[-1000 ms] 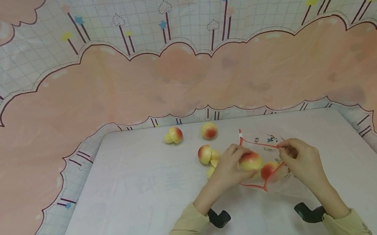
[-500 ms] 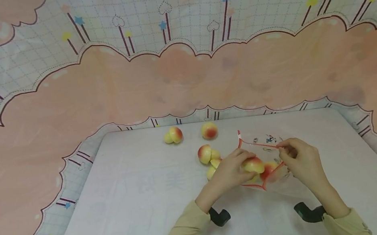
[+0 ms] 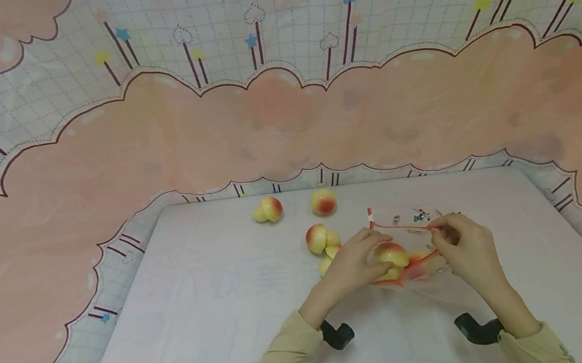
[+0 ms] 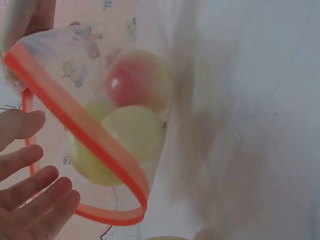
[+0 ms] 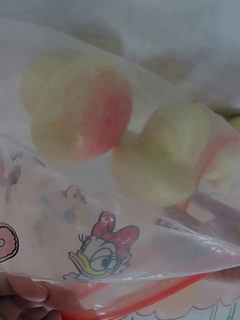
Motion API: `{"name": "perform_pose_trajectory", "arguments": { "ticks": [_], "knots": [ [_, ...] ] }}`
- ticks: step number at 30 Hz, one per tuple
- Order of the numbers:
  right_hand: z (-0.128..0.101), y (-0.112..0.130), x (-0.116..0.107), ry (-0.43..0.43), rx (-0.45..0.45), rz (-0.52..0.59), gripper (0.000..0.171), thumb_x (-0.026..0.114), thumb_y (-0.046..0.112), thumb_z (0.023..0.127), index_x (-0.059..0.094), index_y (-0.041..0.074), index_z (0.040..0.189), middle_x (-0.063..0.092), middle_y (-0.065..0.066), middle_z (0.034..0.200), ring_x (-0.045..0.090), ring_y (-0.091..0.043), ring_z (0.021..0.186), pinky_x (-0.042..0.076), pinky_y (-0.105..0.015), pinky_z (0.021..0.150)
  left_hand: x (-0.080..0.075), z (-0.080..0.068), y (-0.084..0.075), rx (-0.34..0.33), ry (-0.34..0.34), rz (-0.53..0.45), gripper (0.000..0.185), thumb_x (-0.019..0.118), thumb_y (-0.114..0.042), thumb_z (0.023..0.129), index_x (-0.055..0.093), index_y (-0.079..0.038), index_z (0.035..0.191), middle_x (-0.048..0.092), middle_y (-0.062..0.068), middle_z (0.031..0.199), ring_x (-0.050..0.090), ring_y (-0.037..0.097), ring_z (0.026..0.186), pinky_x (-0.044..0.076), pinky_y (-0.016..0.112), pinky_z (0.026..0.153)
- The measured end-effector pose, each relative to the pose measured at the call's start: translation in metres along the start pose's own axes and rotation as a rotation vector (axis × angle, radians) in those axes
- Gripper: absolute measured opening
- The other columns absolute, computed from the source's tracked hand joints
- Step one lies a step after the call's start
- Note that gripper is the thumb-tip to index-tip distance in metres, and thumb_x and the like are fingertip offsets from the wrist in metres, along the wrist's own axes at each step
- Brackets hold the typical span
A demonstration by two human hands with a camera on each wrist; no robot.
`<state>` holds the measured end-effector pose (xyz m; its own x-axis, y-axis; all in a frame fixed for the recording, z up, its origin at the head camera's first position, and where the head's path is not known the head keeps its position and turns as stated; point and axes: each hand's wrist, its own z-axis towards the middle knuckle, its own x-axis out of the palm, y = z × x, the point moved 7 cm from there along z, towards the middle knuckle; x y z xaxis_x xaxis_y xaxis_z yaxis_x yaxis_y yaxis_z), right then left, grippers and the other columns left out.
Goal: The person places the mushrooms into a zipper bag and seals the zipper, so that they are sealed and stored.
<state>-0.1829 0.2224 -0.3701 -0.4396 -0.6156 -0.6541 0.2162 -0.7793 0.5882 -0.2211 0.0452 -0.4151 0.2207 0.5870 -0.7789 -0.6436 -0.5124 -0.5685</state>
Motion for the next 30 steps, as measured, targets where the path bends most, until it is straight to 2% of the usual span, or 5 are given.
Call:
{"name": "perform_pose_trajectory", "arguments": {
  "ticks": [4,10,19,24,30],
  "knots": [
    [0.000,0.000,-0.001,-0.003,-0.005,0.005,0.008,0.065,-0.002,0.082,0.069,0.002,0.088,0.059,-0.006,0.070,0.042,0.000,0.056,0.037,-0.016,0.042,-0.004,-0.002,0.003,-0.023,-0.028,-0.037,0.040,0.068,-0.026,0.089,0.061,-0.015,0.126,0.061,0.000,0.120,0.059,0.014,0.110,0.049,0.020,0.092],
    [0.002,-0.001,-0.002,-0.018,-0.020,0.022,0.008,0.065,-0.004,0.081,0.068,0.002,0.086,0.059,-0.006,0.069,0.042,0.001,0.055,0.036,-0.015,0.041,-0.012,-0.006,0.010,-0.048,-0.095,-0.120,0.033,0.066,-0.022,0.090,0.063,-0.012,0.121,0.064,0.005,0.116,0.061,0.021,0.102,0.050,0.022,0.084],
    [0.003,0.000,-0.004,-0.035,-0.024,0.016,0.008,0.066,-0.004,0.080,0.069,0.001,0.085,0.060,-0.006,0.069,0.042,0.001,0.058,0.036,-0.013,0.047,-0.027,-0.020,0.024,-0.067,-0.197,-0.243,0.032,0.067,-0.011,0.088,0.064,-0.008,0.119,0.065,0.008,0.112,0.062,0.022,0.101,0.054,0.034,0.084],
    [0.003,-0.001,-0.004,-0.029,-0.006,0.019,0.008,0.066,-0.003,0.080,0.069,0.001,0.085,0.061,-0.007,0.070,0.043,0.001,0.059,0.036,-0.013,0.047,-0.035,-0.029,0.034,-0.067,-0.269,-0.224,0.029,0.067,-0.012,0.088,0.066,-0.007,0.116,0.067,0.008,0.110,0.063,0.020,0.099,0.054,0.032,0.086],
    [0.003,-0.002,-0.003,-0.022,-0.007,0.033,0.008,0.066,-0.003,0.081,0.069,0.001,0.086,0.061,-0.007,0.070,0.043,0.001,0.057,0.036,-0.014,0.043,-0.038,-0.040,0.052,-0.150,-0.304,-0.263,0.027,0.067,-0.010,0.088,0.066,-0.007,0.115,0.068,0.007,0.107,0.064,0.022,0.099,0.056,0.033,0.083]
  ]
}}
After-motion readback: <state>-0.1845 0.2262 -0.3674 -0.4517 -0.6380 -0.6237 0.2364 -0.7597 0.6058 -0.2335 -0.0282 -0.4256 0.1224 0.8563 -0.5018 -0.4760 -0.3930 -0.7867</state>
